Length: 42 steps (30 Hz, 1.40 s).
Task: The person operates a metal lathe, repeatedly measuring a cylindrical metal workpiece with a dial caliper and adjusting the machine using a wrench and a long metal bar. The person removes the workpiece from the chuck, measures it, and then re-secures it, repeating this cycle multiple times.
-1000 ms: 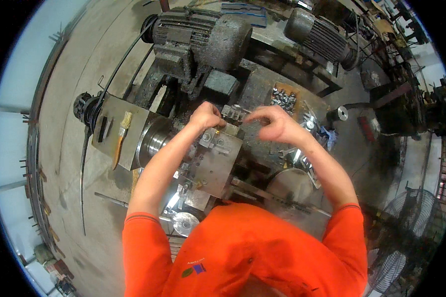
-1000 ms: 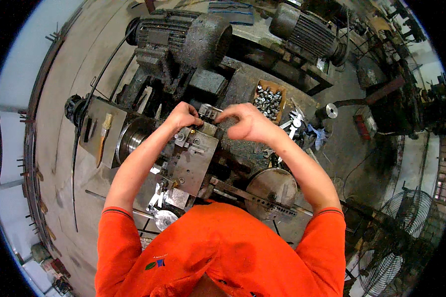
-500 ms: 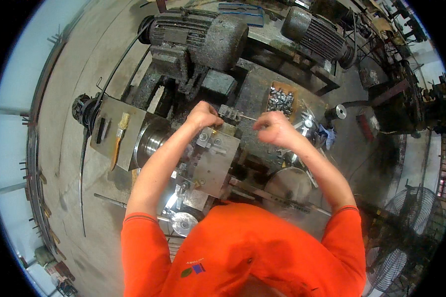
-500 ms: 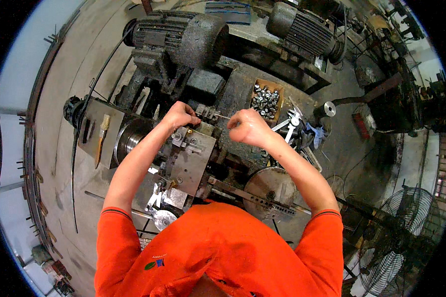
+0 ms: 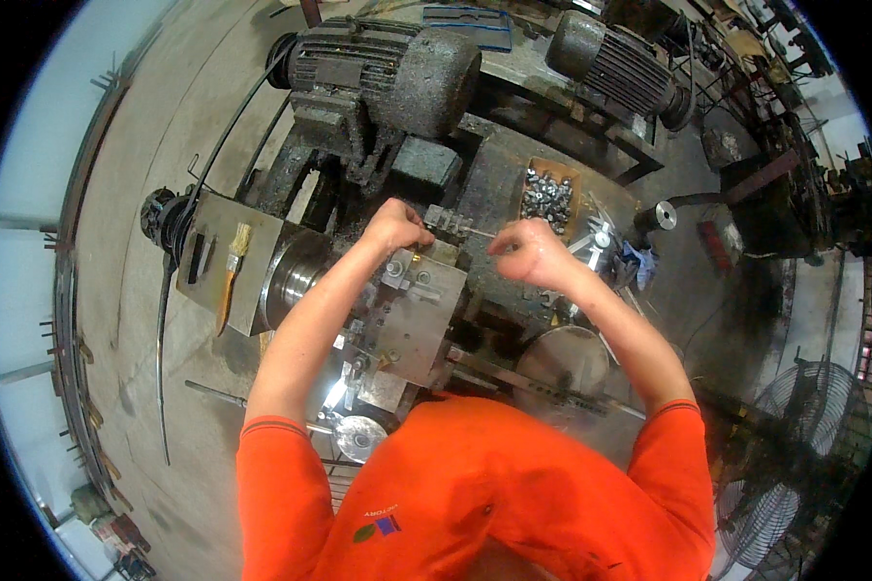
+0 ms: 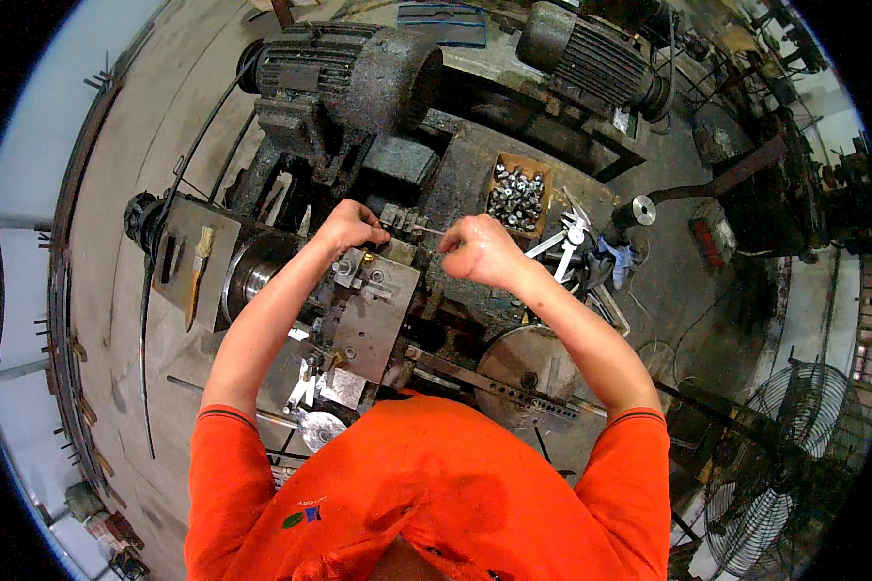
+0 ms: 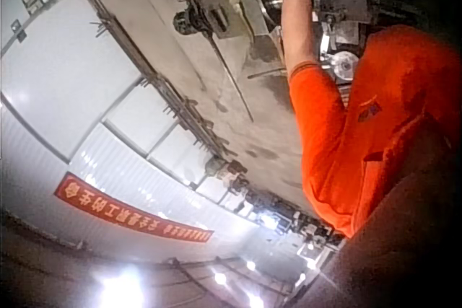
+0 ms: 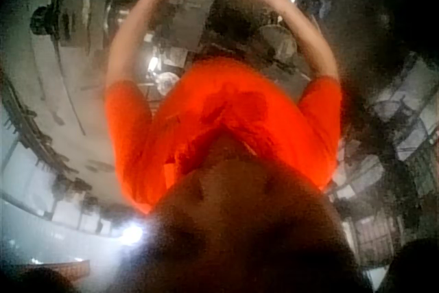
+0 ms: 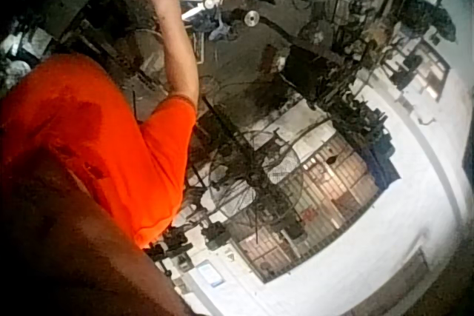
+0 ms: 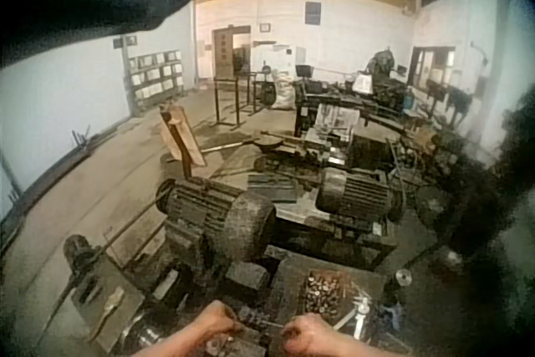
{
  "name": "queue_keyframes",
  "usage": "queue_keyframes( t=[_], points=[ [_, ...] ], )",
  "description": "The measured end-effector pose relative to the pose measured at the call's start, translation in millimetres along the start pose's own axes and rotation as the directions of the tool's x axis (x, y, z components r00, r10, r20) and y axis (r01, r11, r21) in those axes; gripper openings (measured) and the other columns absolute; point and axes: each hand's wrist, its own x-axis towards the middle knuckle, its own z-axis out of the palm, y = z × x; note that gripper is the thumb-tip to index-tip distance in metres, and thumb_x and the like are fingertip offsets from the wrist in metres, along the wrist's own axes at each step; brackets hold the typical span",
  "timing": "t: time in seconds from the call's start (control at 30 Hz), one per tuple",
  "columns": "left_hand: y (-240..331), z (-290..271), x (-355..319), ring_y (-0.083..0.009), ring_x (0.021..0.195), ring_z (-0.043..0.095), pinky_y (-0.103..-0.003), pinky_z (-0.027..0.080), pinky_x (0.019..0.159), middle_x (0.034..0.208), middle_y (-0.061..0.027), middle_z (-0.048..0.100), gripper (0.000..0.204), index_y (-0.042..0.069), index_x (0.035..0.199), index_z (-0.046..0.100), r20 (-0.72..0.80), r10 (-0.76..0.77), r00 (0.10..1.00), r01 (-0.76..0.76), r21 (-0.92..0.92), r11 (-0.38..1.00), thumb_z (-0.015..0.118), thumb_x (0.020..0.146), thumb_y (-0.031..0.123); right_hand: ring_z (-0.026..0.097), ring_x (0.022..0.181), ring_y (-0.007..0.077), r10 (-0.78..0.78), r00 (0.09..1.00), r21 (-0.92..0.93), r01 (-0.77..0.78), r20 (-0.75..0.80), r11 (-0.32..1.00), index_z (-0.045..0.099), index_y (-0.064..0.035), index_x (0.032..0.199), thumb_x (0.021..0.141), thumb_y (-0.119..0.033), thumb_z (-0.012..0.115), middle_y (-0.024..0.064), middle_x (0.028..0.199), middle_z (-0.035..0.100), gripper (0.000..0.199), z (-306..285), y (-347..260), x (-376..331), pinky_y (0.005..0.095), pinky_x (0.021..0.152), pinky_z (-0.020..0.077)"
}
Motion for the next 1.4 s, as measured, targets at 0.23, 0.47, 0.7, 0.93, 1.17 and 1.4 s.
queue_keyframes(
  t=[0.23,0.47,0.7,0.93,1.17,1.4],
  points=[
    [-3.1,-0.5,6.0,-0.0154,0.06,0.055,-0.03,0.044,0.059,0.063,-0.0071,0.059,0.029,0.001,0.062,0.059,0.057,-0.065,0.996,0.064,0.018,0.998,0.079,0.053,0.018,0.061,0.066,0.0317,-0.057,0.998,-0.012,0.057,-0.012,0.998,0.065,-0.0012,0.076,0.056,-0.016,0.055,0.0185,0.069,0.061,0.027,2.7,-1.7,3.4,0.0341,0.064,0.0491],
    [-0.7,-0.7,6.7,-0.0133,0.056,0.05,-0.029,0.041,0.055,0.06,-0.005,0.057,0.03,0.002,0.061,0.056,0.067,-0.023,0.997,0.017,0.087,0.996,0.079,0.054,0.02,0.06,0.064,0.0326,-0.003,1.0,0.015,0.003,0.015,1.0,0.065,-0.0019,0.073,0.055,-0.015,0.054,0.0194,0.068,0.06,0.025,15.3,-9.5,18.1,0.0353,0.061,0.0485],
    [-20.8,1.9,12.6,-0.0119,0.057,0.051,-0.027,0.039,0.053,0.062,-0.0037,0.059,0.02,0.001,0.064,0.062,0.074,0.005,0.997,0.001,-0.07,0.998,0.075,0.059,0.016,0.058,0.063,0.0372,0.059,0.994,-0.079,-0.051,0.097,0.996,0.063,-0.0009,0.064,0.053,-0.015,0.055,0.0221,0.063,0.056,0.02,21.3,-22.9,29.8,0.0389,0.059,0.0476],
    [-12.0,2.5,8.5,-0.0119,0.054,0.051,-0.026,0.039,0.052,0.061,-0.0037,0.059,0.019,0.002,0.063,0.063,0.077,-0.032,0.997,0.042,-0.135,0.99,0.076,0.057,0.014,0.056,0.062,0.0398,0.07,0.992,-0.171,-0.052,0.101,0.984,0.059,0.0019,0.059,0.052,-0.015,0.056,0.0245,0.061,0.054,0.019,35.4,-13.0,36.5,0.0419,0.059,0.0478],
    [-9.0,1.8,8.5,-0.0144,0.051,0.054,-0.028,0.043,0.051,0.057,-0.0075,0.058,0.022,0.0,0.059,0.059,0.026,-0.012,1.0,0.013,-0.043,0.999,0.076,0.052,0.012,0.057,0.063,0.0401,0.032,0.996,-0.21,-0.013,0.088,0.978,0.059,0.003,0.059,0.051,-0.016,0.057,0.0253,0.063,0.055,0.02,35.3,-18.2,36.2,0.0428,0.06,0.0482],
    [-5.7,1.1,11.2,-0.0159,0.054,0.057,-0.029,0.045,0.054,0.06,-0.0092,0.06,0.025,0.0,0.061,0.061,0.016,0.005,1.0,-0.007,0.095,0.995,0.077,0.05,0.016,0.058,0.064,0.0395,0.037,0.993,-0.241,-0.009,0.112,0.97,0.058,0.0053,0.059,0.052,-0.016,0.057,0.0255,0.064,0.056,0.022,35.6,-23.1,38.8,0.0417,0.062,0.0493]
  ],
)
